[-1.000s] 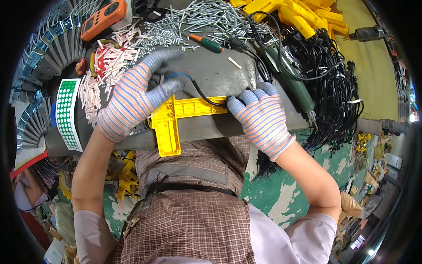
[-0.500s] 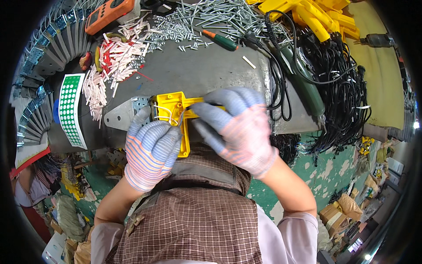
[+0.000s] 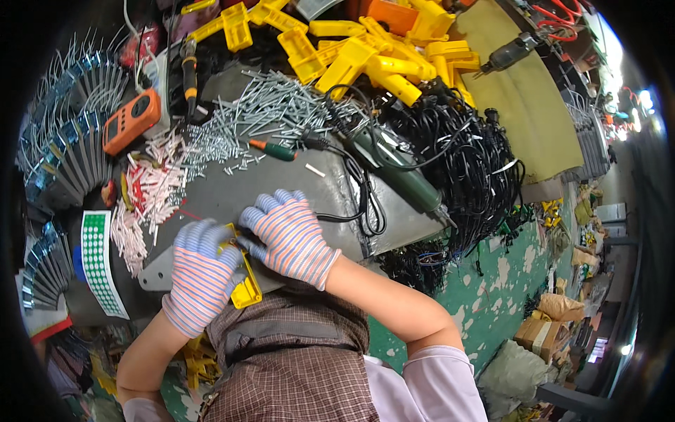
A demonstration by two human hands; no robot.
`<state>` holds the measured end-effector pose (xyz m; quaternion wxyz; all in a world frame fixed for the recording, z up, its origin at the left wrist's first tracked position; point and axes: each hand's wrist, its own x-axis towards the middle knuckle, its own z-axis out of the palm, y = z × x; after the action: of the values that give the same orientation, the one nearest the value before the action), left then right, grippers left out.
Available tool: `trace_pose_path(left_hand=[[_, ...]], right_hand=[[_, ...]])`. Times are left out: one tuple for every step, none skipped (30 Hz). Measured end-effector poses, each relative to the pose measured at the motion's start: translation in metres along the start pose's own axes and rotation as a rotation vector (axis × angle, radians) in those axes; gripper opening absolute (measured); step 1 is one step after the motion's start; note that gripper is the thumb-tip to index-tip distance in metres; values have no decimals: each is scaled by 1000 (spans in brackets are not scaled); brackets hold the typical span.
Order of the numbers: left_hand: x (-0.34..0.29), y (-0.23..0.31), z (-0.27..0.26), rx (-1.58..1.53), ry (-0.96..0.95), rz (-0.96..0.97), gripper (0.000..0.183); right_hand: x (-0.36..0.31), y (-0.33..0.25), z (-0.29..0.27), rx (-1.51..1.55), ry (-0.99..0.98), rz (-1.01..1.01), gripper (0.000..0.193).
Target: The person assembles components for a heating device by soldering electrical wires, then secures a metal plate to a yellow plastic housing with screws using an electric screwdriver, and finally tests the device with a multimeter.
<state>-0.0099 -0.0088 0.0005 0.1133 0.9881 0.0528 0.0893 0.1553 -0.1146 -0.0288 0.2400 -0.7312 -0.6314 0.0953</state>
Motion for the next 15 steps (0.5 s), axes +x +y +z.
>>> trace_pose_path(left_hand=[[1,-1,-6,-54,12,-107,42],[0,-2,-5,-43,20,-96,42],[-3,-2,-1,-73,-24,-134,50],[-4,-1,1,-104,-62,-169,58],[-4,0,-2,-88,-96,-176,65],[-5,1,-2,-78,-86,-171,65],[-6,0,1,-35,-133,-165,67],[-6,1,1,6,-180,-161,69],[-4,2,1,28,-205,-164,69],[-1,4,-1,29,-201,-165,69],[1,6,-4,39,-222,-162,69],[1,5,-5,47,-247,-166,69],[0,3,-3,54,-250,-177,67],[0,3,-3,50,-258,-192,67],[2,2,-4,22,-251,-188,65]], right_hand=[[1,-1,-3,-27,38,-42,24],[1,-1,-5,-54,76,-83,22],[1,3,-8,-61,90,-84,22],[0,11,-14,39,33,-82,21],[-1,19,-22,143,-27,-85,21],[3,32,-36,144,28,-103,17],[10,47,-52,-27,119,-58,15],[16,60,-67,-105,316,99,14],[25,82,-89,-326,390,105,17],[31,108,-103,-495,439,234,24],[36,132,-111,-747,457,292,33],[49,136,-119,-780,354,393,37],[62,139,-116,-908,363,359,34],[72,142,-117,-898,352,350,34],[84,145,-119,-931,298,410,42]])
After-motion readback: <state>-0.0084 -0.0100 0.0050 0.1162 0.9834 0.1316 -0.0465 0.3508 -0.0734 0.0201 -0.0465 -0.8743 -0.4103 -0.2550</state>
